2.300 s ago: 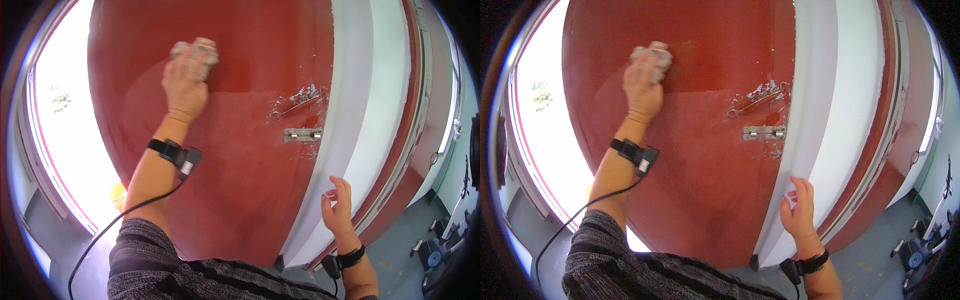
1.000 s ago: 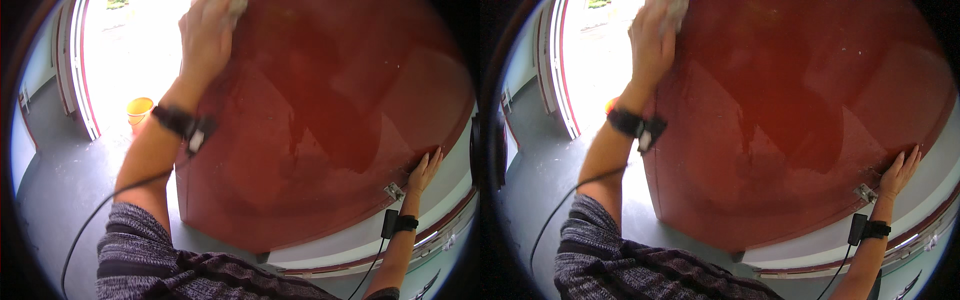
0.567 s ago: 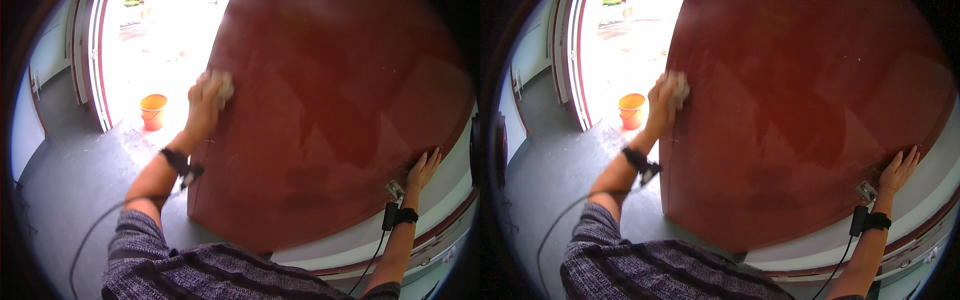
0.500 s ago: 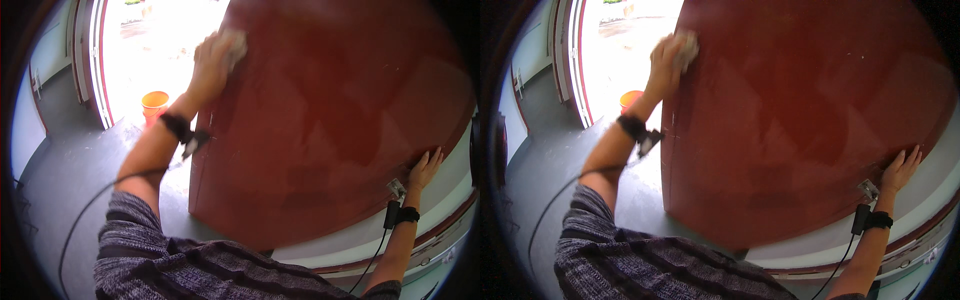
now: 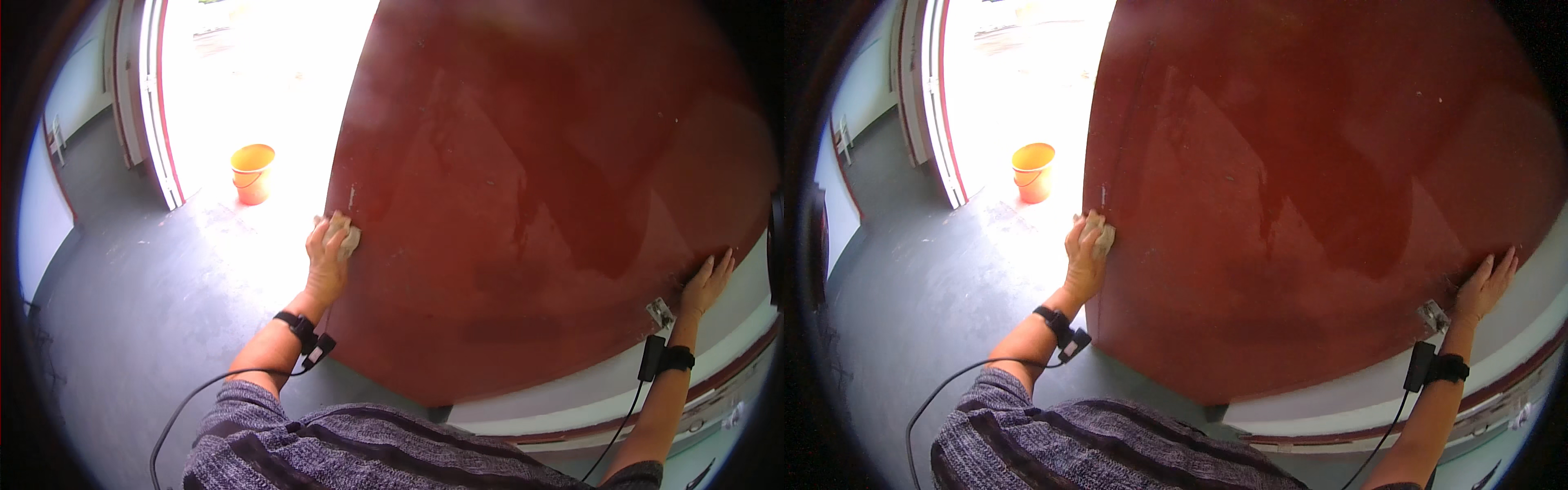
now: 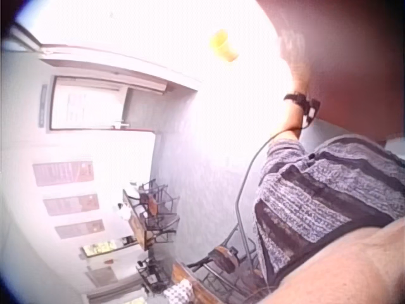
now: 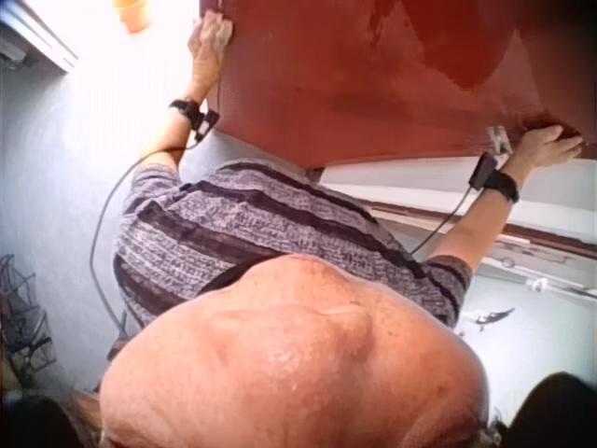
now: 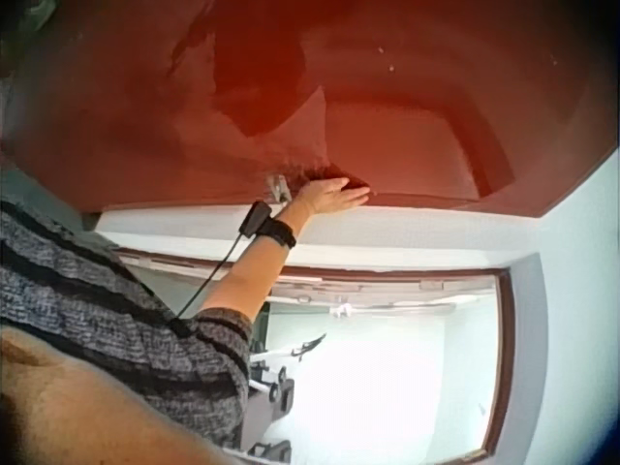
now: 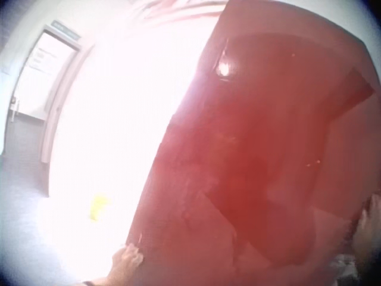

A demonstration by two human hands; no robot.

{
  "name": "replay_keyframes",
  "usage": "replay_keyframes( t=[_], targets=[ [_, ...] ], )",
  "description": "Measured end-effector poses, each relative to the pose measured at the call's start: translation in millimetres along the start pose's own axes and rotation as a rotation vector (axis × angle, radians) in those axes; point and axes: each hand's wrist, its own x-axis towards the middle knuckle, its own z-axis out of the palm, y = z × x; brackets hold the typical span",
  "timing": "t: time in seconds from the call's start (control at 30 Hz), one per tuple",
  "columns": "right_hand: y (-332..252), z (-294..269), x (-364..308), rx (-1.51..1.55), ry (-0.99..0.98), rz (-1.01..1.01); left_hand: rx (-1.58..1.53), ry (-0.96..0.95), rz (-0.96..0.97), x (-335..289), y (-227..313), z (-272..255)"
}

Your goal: The recorder wrings a cloth in a bucket of water and wipes a red door and a white door frame.

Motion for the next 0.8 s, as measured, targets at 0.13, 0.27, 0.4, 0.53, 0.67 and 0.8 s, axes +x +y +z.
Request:
replay_keyframes(
  t=[0.13, 0.27, 0.4, 0.53, 0.67, 0.8],
  targets=[
    [-2.6, -2.1, -1.7, -0.027, -0.037, 0.006, -0.201, 0.025, -0.052, 56.0, 13.3, -23.4],
    [-9.3, -3.1, 0.0, -0.025, -0.034, 0.078, -0.218, 0.39, 0.227, 229.9, 20.3, -46.9],
    [-19.4, 9.4, -5.0, 0.019, 0.011, 0.059, -0.221, 0.491, 0.134, 289.1, 62.0, -55.7],
    [-26.1, 6.3, -5.0, 0.019, 0.071, 0.06, -0.229, 0.603, 0.336, 258.8, 137.0, -10.2],
    [-43.3, 9.3, -5.6, -0.022, 0.128, 0.03, -0.424, 0.423, 0.469, 172.4, 272.6, 40.5],
    [-58.7, 7.6, -3.0, -0.036, 0.132, 0.029, -0.306, 0.185, 0.604, 87.6, 314.5, 74.1]
  ],
)
